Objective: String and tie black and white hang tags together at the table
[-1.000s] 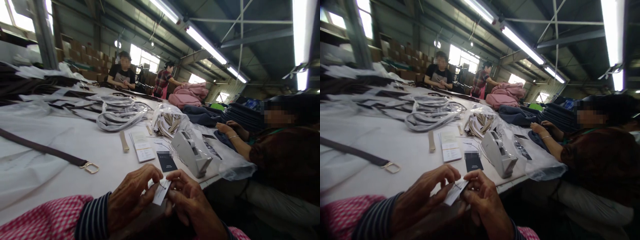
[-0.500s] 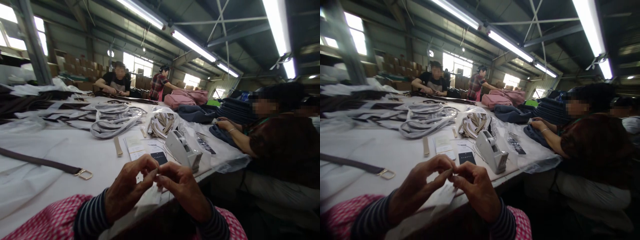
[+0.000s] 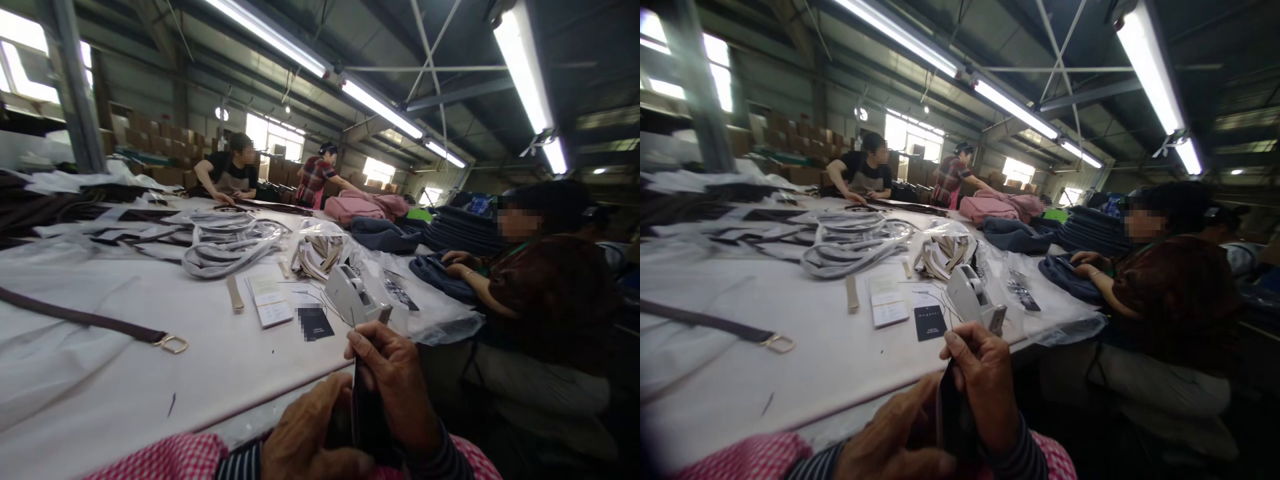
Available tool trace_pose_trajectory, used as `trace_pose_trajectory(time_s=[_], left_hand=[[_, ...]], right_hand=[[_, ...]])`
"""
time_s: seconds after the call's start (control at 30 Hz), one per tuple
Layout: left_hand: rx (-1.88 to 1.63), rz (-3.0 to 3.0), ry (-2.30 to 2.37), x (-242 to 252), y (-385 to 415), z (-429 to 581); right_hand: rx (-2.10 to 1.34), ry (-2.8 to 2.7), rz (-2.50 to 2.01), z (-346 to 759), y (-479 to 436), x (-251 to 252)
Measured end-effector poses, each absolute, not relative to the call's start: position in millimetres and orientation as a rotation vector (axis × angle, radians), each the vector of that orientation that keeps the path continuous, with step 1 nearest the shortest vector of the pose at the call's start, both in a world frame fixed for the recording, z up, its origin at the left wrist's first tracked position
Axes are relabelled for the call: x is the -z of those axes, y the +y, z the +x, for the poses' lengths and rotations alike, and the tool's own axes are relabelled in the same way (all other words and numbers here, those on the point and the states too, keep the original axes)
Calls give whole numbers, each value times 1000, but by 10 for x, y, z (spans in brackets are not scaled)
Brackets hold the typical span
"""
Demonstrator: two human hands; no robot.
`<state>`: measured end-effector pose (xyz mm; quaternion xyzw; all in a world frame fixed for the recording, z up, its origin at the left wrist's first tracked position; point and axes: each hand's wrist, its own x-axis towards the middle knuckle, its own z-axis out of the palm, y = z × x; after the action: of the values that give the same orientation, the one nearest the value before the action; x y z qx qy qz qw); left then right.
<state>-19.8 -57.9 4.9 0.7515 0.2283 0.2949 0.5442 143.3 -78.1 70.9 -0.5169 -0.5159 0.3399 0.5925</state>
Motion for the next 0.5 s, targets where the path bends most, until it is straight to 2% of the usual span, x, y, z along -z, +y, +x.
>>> trace_pose_trajectory(time_s=[0.13,0.3,0.5], left_hand=[[-556,1698,536,-131,-522,-202],[-669,1817,836,-162,-381,-190],[-669,1758,613,-347,-45,-87]], right_hand=[[-825,-1128,-1152,1416,-805,-523],[-887,-993,-1123,1329,-764,-299],[-869,-995,-1102,1425,-597,-285]])
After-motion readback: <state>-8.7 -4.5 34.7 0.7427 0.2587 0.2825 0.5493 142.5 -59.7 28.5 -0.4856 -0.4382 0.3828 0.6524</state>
